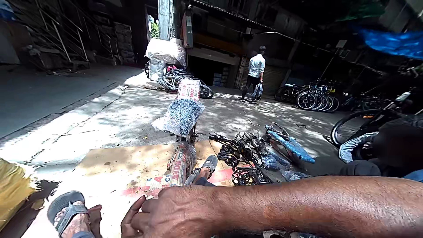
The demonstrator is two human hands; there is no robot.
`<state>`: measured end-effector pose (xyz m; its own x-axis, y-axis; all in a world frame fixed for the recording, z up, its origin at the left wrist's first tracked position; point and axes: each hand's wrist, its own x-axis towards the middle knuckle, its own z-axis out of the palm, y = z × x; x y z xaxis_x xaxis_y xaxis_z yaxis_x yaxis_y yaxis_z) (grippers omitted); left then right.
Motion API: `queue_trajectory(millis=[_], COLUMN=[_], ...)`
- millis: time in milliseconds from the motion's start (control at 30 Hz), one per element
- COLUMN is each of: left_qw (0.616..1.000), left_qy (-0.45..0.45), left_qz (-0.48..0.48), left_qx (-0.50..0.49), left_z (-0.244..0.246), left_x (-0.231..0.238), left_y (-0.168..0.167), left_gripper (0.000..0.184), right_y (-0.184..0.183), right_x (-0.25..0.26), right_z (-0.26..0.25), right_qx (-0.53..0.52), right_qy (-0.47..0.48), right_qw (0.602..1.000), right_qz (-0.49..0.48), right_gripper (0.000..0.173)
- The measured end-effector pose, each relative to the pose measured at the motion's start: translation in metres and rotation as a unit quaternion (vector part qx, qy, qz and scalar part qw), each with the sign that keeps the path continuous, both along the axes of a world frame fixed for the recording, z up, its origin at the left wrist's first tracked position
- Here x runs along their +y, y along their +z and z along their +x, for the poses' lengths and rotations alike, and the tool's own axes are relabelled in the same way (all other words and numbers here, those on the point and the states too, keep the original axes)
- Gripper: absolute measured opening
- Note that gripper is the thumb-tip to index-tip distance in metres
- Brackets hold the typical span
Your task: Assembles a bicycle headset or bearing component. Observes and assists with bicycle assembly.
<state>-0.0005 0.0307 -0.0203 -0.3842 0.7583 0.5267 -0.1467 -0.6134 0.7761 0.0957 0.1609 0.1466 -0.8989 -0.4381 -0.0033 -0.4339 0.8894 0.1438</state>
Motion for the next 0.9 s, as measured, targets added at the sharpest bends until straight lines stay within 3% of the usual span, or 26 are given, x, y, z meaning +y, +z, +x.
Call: queue_trajectory(millis=[33,100,200,233,300,400,433,500,567,600,667,767,900], left_qw=[1.0,1.0,0.999,0.999,1.0,1.0,1.0,1.0,1.0,1.0,1.0,1.0,0.998], left_qy=[0.005,0.018,0.028,0.029,0.008,0.008,0.013,0.023,0.015,0.013,0.024,0.029,0.045], left_qz=[0.0,-0.016,-0.018,-0.013,-0.005,-0.007,-0.009,-0.02,-0.015,-0.011,-0.01,-0.003,-0.02], left_qx=[-0.013,0.002,0.021,0.019,0.007,-0.013,-0.008,0.007,0.014,0.006,-0.012,0.001,-0.026], left_z=[0.004,0.004,-0.004,-0.005,-0.004,0.002,0.003,-0.001,-0.005,-0.004,0.0,-0.002,-0.003], left_x=[-0.001,-0.002,0.004,0.005,0.002,-0.003,-0.004,-0.002,0.001,0.0,-0.005,-0.006,-0.01], left_y=[0.003,0.0,-0.004,-0.003,-0.003,0.002,0.002,-0.004,-0.004,-0.003,0.0,0.002,0.004], left_gripper=[0.093,0.095,0.118,0.121,0.115,0.096,0.095,0.111,0.12,0.117,0.105,0.105,0.112], right_y=[-0.005,-0.013,0.004,0.011,0.013,0.001,-0.003,-0.006,0.009,0.016,0.018,0.001,-0.003], right_x=[0.005,0.003,-0.029,-0.032,-0.021,0.001,0.002,-0.009,-0.029,-0.031,-0.019,0.001,-0.014], right_z=[-0.003,-0.006,-0.005,-0.008,-0.004,-0.002,-0.003,-0.003,-0.006,-0.008,-0.004,-0.003,-0.007], right_qx=[0.02,0.034,-0.072,-0.116,-0.104,0.014,0.026,0.016,-0.081,-0.113,-0.095,0.001,0.013], right_qy=[0.051,0.029,-0.222,-0.256,-0.178,0.046,0.059,-0.043,-0.205,-0.218,-0.122,0.048,-0.057], right_qw=[0.998,0.999,0.971,0.958,0.977,0.999,0.998,0.999,0.974,0.968,0.987,0.999,0.997], right_qz=[0.02,0.007,-0.053,-0.061,-0.057,0.02,0.021,-0.026,-0.048,-0.045,-0.033,0.018,-0.041], right_gripper=[0.034,0.031,0.034,0.039,0.042,0.034,0.031,0.028,0.04,0.049,0.045,0.036,0.04])
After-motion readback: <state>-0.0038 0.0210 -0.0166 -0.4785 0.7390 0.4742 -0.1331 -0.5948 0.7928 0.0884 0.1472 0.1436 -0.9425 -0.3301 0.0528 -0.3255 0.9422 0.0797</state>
